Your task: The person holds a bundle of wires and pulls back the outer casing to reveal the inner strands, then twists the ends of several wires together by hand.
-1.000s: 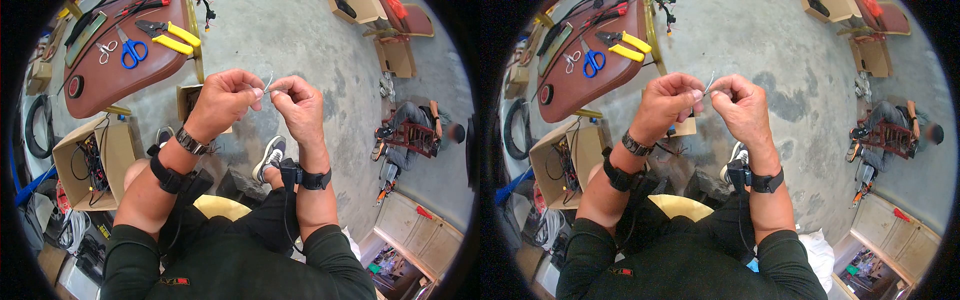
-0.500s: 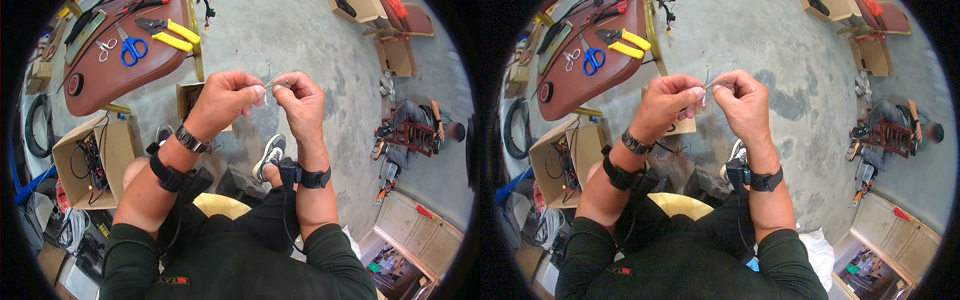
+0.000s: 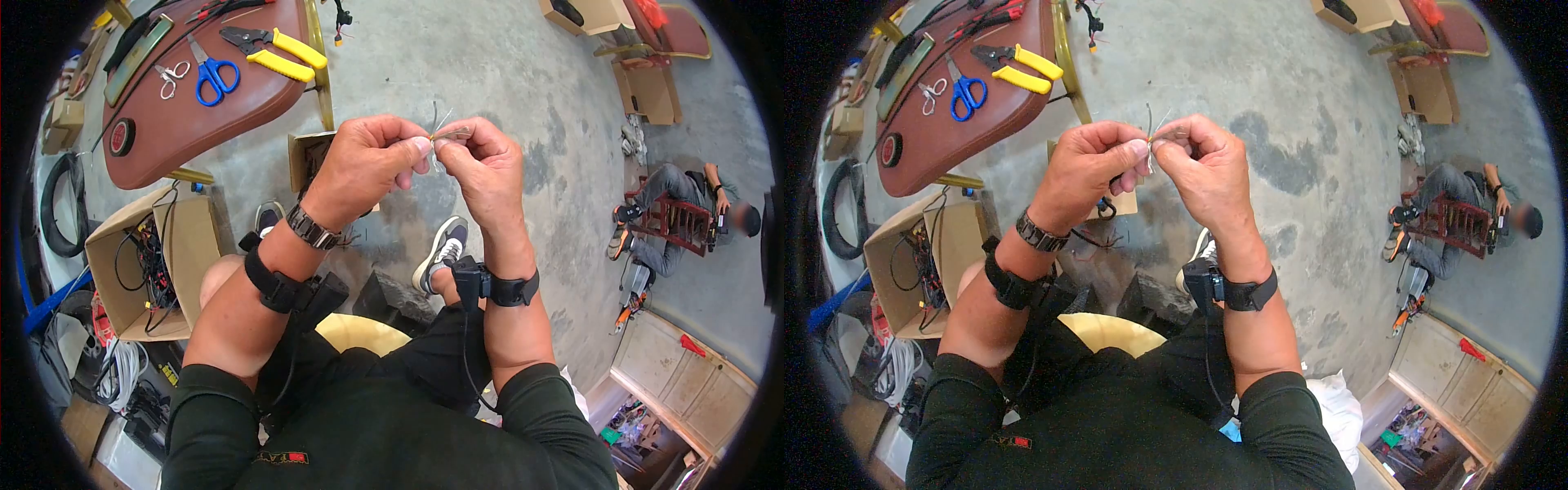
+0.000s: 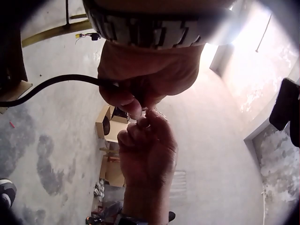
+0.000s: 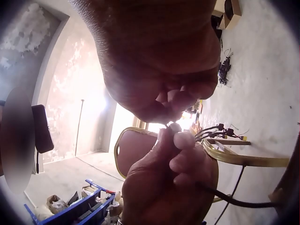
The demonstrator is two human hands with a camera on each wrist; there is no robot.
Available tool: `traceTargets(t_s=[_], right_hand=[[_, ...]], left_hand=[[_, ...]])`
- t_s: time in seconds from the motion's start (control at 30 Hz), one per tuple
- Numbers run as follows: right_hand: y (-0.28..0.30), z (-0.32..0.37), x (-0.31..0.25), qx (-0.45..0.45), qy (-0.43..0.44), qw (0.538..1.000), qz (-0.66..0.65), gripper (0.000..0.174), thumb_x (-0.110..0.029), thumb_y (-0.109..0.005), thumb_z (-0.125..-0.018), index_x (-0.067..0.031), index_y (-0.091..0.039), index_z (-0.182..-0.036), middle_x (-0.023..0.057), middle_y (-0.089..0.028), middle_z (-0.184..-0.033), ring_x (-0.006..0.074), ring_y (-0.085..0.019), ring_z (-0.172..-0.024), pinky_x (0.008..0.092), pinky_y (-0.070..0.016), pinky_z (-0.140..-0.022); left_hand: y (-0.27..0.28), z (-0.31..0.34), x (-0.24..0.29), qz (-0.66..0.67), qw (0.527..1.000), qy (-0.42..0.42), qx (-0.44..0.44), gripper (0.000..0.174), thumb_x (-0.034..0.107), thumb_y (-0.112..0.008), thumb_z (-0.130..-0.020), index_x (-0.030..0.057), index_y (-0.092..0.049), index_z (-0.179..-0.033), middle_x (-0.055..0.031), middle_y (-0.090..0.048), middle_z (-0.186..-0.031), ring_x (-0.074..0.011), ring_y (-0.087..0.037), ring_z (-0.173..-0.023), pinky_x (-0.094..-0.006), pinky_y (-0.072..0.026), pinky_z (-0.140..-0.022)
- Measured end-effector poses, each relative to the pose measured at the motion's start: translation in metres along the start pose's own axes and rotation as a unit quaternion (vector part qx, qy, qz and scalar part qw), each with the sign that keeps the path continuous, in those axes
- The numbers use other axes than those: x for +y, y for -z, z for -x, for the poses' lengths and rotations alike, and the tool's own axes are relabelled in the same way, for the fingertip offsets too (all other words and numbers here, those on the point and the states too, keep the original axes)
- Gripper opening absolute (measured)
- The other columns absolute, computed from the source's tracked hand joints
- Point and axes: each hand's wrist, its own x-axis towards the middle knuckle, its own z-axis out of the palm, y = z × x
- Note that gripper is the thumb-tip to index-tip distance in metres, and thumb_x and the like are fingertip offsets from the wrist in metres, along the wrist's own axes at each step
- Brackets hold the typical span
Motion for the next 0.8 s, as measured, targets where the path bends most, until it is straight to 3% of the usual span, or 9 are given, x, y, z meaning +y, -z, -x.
traceTargets(t_s=[0.3,0.6,0.8], right_hand=[[0.006,-0.001,-0.004,0.030,0.010,1.000,-0.002,0.005,-0.002,-0.067,-0.086,-0.0010,-0.069,-0.091,-0.0042,-0.062,-0.077,0.0020,-0.052,-0.067,0.0195,-0.0409,-0.058],[0.010,0.001,-0.014,0.038,0.005,0.999,-0.020,0.007,-0.001,-0.065,-0.087,0.0016,-0.069,-0.092,0.0018,-0.066,-0.080,0.0063,-0.060,-0.071,0.0234,-0.0529,-0.066],[0.014,0.001,-0.013,0.028,0.015,0.999,0.004,0.008,-0.001,-0.065,-0.087,0.0015,-0.069,-0.093,0.0010,-0.065,-0.080,0.0059,-0.059,-0.071,0.0237,-0.0530,-0.065]], left_hand=[[0.000,0.000,0.003,-0.024,0.999,0.027,0.013,0.014,0.013,-0.063,-0.094,0.0004,-0.068,-0.099,-0.0033,-0.067,-0.078,-0.0060,-0.056,-0.061,-0.0198,-0.0434,-0.053],[-0.001,0.002,0.005,-0.028,0.999,0.014,0.017,0.015,0.013,-0.064,-0.094,0.0003,-0.068,-0.099,-0.0033,-0.067,-0.078,-0.0059,-0.056,-0.061,-0.0197,-0.0438,-0.053],[-0.001,0.003,0.003,-0.044,0.999,-0.007,0.005,0.014,0.012,-0.065,-0.092,0.0003,-0.070,-0.098,-0.0026,-0.067,-0.078,-0.0050,-0.056,-0.061,-0.0193,-0.0435,-0.054]])
